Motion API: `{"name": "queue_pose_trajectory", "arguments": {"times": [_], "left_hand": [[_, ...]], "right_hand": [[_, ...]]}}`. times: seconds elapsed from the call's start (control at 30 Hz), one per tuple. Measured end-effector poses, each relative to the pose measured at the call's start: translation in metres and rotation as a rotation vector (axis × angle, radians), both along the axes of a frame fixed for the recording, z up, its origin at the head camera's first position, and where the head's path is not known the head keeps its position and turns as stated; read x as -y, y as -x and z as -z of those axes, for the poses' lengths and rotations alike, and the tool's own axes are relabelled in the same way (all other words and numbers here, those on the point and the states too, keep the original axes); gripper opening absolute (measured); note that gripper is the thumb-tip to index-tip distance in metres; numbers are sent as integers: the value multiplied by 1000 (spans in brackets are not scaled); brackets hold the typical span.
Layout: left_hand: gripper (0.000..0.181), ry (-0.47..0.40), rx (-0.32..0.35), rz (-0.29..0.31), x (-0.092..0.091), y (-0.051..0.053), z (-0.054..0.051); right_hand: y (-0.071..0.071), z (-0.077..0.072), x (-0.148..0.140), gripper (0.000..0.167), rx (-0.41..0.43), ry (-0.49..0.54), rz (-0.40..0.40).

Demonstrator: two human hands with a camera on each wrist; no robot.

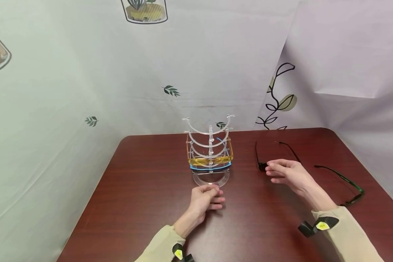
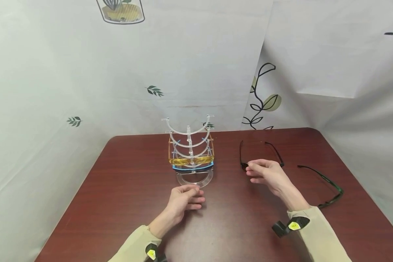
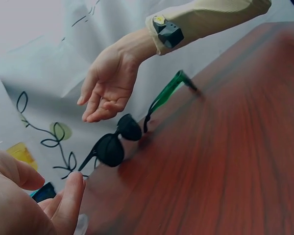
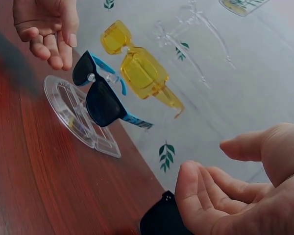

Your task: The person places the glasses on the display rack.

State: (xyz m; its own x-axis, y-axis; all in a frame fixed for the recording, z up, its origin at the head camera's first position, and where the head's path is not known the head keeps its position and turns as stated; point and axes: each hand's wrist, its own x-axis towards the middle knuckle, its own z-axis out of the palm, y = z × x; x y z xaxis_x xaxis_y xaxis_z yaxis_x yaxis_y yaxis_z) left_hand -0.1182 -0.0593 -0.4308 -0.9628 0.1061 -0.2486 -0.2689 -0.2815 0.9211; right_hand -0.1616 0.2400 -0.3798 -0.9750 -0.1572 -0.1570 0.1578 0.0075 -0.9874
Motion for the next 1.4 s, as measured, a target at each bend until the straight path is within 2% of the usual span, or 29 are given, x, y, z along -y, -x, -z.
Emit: {"name": "queue_pose_trajectory", "arguments": {"times": [0.1,0.4,0.6,0.77,0.97,1.1,1.23,1.4], "left_hand": [[20,-8,-1,13,-10,-2,3],[14,-23,16,3,-35,-3,7],[10,-16,25,-12,-52,-3,8],[11,-15,44,9,-66,-4,10],[12,-18,70,28,-83,-6,12],[13,-12,82,20,-94,-8,13],[15,-8,98,12,-105,-9,13],[16,-15,118,6,-116,-10,12]], "right_hand": [[-3,1,-6,8,1,35,5],[-11,2,-23,13,10,66,6],[-14,1,-33,11,1,30,6],[-16,0,-45,12,-2,14,8],[-19,-1,-60,21,23,-59,41],[-19,1,-71,17,21,-103,47],[-19,2,-81,11,21,-106,35],[-18,1,-95,18,-10,-101,19]]}}
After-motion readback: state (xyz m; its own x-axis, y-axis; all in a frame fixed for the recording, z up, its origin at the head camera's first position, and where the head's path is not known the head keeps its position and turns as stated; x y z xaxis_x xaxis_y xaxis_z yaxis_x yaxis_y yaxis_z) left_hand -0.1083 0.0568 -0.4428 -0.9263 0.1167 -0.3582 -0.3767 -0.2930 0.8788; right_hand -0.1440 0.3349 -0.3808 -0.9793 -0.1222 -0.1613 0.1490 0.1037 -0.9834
